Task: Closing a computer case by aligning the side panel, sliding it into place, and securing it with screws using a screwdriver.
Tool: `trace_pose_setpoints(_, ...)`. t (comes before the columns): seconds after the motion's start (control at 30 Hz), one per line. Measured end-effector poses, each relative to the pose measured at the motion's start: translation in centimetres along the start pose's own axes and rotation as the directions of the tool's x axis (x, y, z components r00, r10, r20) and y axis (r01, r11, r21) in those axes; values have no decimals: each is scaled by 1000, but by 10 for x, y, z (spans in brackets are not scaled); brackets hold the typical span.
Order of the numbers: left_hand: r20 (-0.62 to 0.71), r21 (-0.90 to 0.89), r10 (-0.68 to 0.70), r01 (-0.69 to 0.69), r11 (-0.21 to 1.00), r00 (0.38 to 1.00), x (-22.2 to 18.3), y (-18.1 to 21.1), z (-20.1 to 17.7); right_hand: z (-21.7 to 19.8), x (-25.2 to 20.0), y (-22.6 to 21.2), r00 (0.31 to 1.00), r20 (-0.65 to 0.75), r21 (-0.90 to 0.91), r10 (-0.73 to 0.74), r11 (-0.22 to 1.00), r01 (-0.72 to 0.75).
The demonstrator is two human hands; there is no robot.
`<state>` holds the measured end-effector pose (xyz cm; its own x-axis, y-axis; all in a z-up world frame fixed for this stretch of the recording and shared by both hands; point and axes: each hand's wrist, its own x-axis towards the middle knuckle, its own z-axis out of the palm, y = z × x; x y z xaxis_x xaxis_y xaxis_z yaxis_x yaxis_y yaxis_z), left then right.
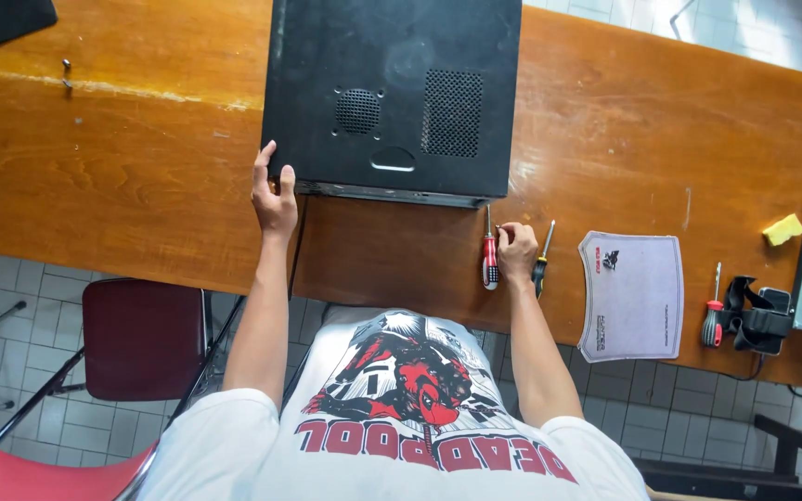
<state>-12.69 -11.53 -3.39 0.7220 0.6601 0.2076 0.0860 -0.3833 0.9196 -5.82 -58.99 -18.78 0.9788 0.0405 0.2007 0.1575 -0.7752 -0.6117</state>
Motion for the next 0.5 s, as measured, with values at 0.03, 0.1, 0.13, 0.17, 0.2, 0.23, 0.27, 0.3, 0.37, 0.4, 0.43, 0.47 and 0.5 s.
trace_pose_setpoints(0.03, -5, -2, 3, -3, 1000, 1000, -1, -2, -2, 3, 1, 0, 1000, -2, 1, -6, 1000, 6)
trace_pose_setpoints(0.1, -10, 1, 60, -60, 998, 998, -1, -4, -4, 8, -2, 1, 998, -3, 4, 65, 998, -65)
trace_pose_setpoints(0.13, -9, -2, 66, -66, 998, 998, 0, -7, -5, 9, 0, 0, 998, -10, 5, 66, 998, -65)
trace_pose_setpoints(0.17, -4, -1, 75, -75, 997, 997, 1, -9, -5, 10, 0, -2, 997, 5, 17, 80, 997, -80)
trace_pose_setpoints(0.2, 0, 2, 83, -83, 997, 997, 0, -12, -7, 10, 0, -3, 995, 24, 28, 94, 995, -95)
trace_pose_setpoints(0.23, 1, 0, 87, -87, 996, 996, 1, -13, -9, 10, 1, -2, 995, 19, 30, 95, 995, -95)
trace_pose_setpoints(0.27, 16, 14, 102, -103, 995, 995, 2, -14, -12, 12, 2, -2, 995, 16, 41, 98, 994, -98)
trace_pose_setpoints(0.3, 31, 27, 117, -118, 993, 993, 3, -15, -15, 14, 3, -2, 995, 13, 51, 100, 994, -101)
trace_pose_setpoints(0.37, 63, 46, 100, -103, 994, 993, 10, -20, -23, 18, 2, 0, 991, -9, 46, 131, 990, -130)
trace_pose_setpoints(0.4, 86, 66, 81, -87, 994, 993, 13, -22, -24, 19, 2, 3, 988, -28, 41, 154, 987, -153)
trace_pose_setpoints(0.43, 92, 62, 85, -90, 994, 992, 17, -26, -24, 12, 4, -9, 987, -34, 40, 158, 987, -157)
trace_pose_setpoints(0.47, 88, 80, 114, -121, 989, 990, 18, -30, -26, 5, 1, -22, 982, -102, 56, 160, 986, -155)
trace_pose_setpoints(0.5, 85, 97, 143, -151, 984, 986, 20, -35, -28, -3, 0, -34, 972, -170, 71, 162, 986, -152)
